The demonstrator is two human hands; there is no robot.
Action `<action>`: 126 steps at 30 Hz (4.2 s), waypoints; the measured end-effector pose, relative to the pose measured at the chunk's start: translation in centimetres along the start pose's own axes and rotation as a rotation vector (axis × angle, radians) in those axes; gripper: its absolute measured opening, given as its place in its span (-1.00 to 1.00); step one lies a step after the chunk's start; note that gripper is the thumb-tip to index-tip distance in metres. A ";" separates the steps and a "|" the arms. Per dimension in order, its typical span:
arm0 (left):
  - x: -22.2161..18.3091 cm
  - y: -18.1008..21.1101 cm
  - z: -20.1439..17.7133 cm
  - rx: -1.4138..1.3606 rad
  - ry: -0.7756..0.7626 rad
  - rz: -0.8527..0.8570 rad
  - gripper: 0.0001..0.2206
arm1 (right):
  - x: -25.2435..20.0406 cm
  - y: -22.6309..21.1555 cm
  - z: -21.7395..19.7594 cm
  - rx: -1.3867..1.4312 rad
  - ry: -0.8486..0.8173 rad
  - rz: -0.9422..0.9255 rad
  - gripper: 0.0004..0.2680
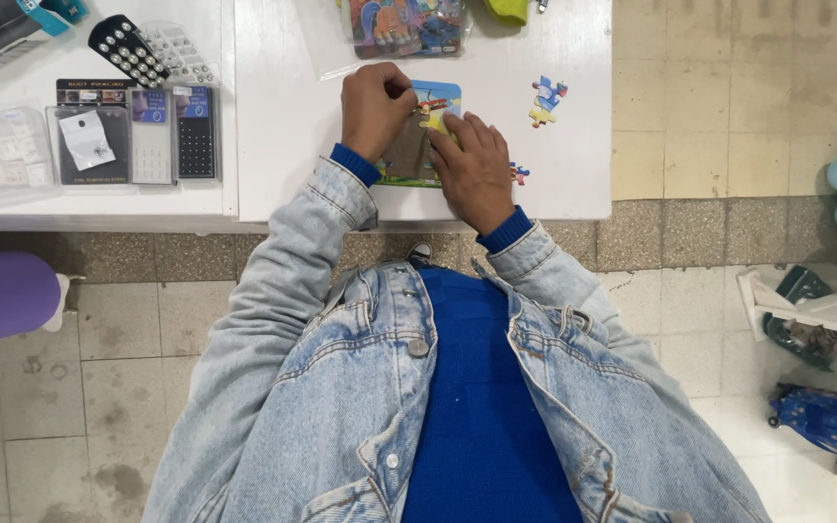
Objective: Assembling a small jigsaw puzzle on a counter.
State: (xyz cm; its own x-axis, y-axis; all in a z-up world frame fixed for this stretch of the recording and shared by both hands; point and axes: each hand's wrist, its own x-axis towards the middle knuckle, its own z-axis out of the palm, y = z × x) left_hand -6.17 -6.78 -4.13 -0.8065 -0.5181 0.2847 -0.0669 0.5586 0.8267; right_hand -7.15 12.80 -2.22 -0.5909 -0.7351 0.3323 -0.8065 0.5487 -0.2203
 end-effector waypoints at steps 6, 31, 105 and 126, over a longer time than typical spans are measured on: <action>0.1 -0.5 0.3 -0.006 0.004 0.010 -0.98 | 0.3 0.0 0.1 0.022 0.011 0.000 -0.82; -1.2 0.1 0.5 0.232 0.069 0.082 -0.94 | 0.0 -0.2 0.2 0.029 -0.009 0.031 -0.81; -9.4 2.1 -0.4 0.668 -0.419 0.497 -0.48 | -7.2 3.6 0.5 -0.032 -0.275 0.056 -0.31; -6.8 3.6 0.4 0.681 -0.394 0.581 -0.57 | -3.4 6.6 1.5 0.003 -0.335 0.028 -0.36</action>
State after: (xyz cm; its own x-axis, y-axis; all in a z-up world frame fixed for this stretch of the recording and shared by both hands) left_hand -1.19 -1.00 -3.34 -0.9515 0.1403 0.2739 0.1776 0.9772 0.1166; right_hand -10.45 18.33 -6.18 -0.5860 -0.8102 0.0065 -0.7898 0.5695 -0.2278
